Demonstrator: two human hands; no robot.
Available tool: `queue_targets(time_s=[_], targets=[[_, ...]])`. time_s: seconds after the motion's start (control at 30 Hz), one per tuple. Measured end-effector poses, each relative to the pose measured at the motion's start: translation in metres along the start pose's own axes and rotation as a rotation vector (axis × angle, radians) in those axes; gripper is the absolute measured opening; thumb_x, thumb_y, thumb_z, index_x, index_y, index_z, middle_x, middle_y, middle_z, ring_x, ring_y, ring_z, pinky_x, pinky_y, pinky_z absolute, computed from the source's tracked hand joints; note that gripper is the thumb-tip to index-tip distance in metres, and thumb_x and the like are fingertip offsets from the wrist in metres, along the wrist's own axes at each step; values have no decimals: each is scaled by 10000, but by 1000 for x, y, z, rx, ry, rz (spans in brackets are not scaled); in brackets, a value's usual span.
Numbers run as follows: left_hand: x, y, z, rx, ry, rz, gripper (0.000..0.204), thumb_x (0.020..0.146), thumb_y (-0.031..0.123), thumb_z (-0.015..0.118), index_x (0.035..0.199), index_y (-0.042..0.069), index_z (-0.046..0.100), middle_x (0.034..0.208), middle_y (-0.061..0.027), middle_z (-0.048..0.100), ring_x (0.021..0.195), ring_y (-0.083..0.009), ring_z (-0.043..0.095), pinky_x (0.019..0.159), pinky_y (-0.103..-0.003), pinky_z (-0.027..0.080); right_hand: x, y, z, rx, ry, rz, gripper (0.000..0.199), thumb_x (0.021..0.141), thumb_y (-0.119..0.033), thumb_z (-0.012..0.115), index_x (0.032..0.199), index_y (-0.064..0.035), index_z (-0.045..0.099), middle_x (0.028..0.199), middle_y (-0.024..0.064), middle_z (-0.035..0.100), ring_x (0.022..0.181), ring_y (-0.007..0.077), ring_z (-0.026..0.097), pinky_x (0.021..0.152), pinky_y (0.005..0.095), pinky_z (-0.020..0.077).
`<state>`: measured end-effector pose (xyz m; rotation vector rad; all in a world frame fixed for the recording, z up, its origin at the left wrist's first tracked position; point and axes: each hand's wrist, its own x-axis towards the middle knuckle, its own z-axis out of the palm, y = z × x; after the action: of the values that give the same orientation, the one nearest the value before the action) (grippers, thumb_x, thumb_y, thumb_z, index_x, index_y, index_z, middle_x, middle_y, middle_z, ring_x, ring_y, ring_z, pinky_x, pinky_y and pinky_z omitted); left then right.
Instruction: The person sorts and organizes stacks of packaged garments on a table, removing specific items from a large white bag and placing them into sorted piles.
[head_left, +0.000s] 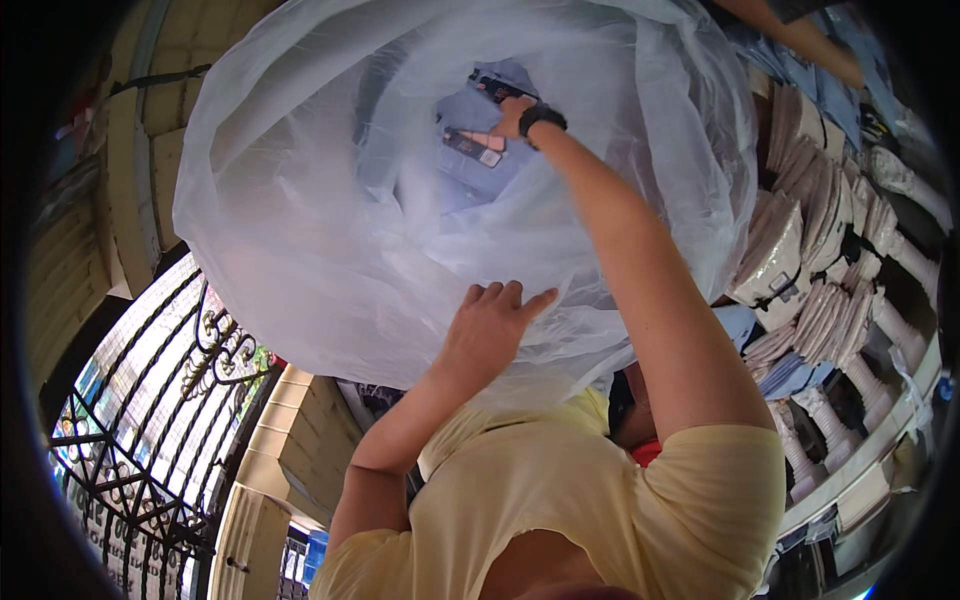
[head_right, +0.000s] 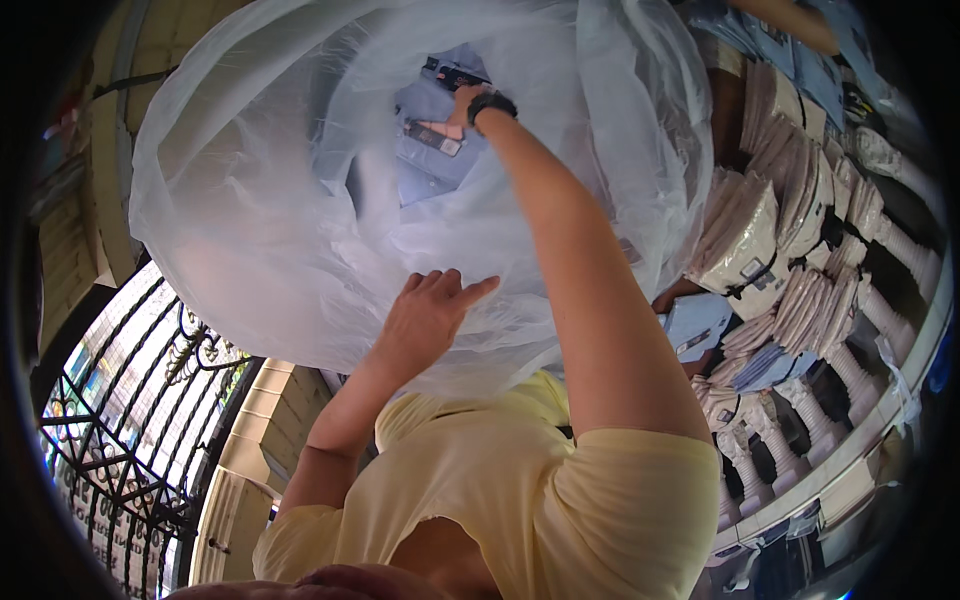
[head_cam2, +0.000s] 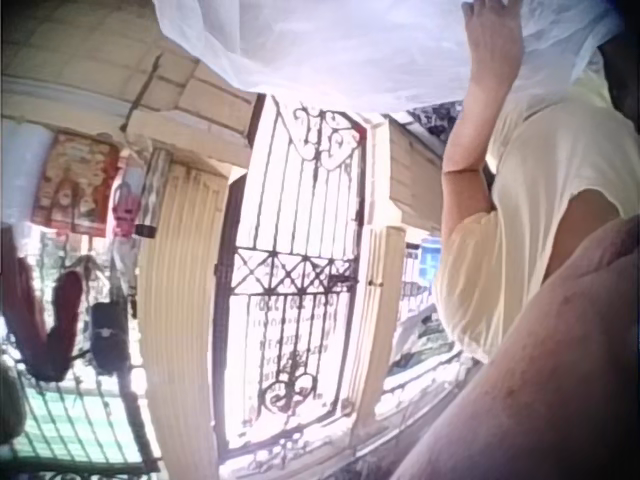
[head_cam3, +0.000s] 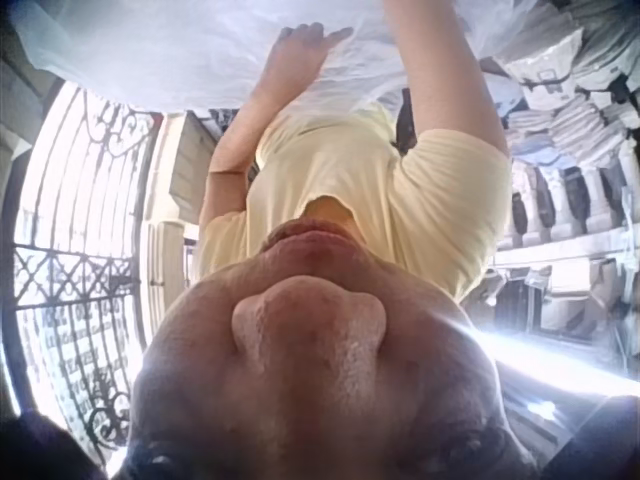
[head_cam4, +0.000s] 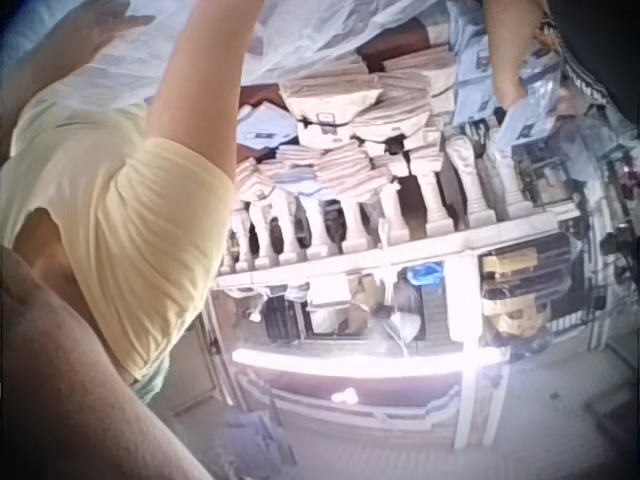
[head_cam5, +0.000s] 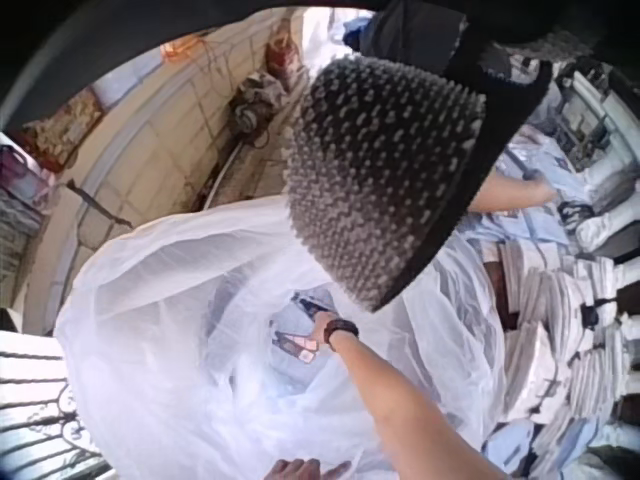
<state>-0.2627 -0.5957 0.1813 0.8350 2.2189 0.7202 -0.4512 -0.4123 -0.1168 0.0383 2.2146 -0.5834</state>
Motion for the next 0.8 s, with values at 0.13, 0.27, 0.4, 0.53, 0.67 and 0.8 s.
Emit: queue_targets(time_s=[0.13,0.27,0.4,0.53,0.67,0.8], targets=[[-5,6,-10,-9,5,-12,475,803,41,620,1251,191,566,843,-69,544,804,-250,568,742,-378,425,-52,-44,31,-29,131,-170,511,793,-379,644,1108,21,599,1066,238,631,1022,383,597,879,417,493],[-10,5,-19,-42,15,-17,438,842,116,637,1266,180,549,884,-84,568,832,-263,581,753,-377,443,-105,-72,29,43,146,-135,415,847,-309,588,1099,21,581,1046,254,628,1002,406,595,868,450,491],[-4,-2,-36,-415,-12,-273,472,902,254,616,1329,104,482,1027,-107,576,895,-223,594,790,-360,475,-134,-68,13,132,195,-112,457,861,-312,572,1186,7,539,1080,269,614,1017,418,585,876,444,482],[33,-66,-11,-870,539,-616,819,885,467,614,1379,-105,298,1300,-290,459,1176,-294,509,975,-339,393,-160,-53,-24,358,30,-226,593,806,-240,678,1284,33,457,1117,217,624,1009,307,617,862,377,484],[49,-109,-1,-857,546,-864,1051,725,505,762,1384,-133,248,1347,-271,422,1276,-327,412,1039,-351,336,-163,-32,-38,1028,-327,-122,632,769,-190,751,1289,26,465,1164,129,619,1017,200,613,896,327,481],[47,-142,12,-936,628,-760,976,682,378,826,1351,-115,315,1326,-224,454,1237,-303,446,1014,-350,361,-149,-28,-39,1189,-518,-88,627,785,-220,741,1306,6,474,1187,117,613,1041,204,612,935,348,469]])
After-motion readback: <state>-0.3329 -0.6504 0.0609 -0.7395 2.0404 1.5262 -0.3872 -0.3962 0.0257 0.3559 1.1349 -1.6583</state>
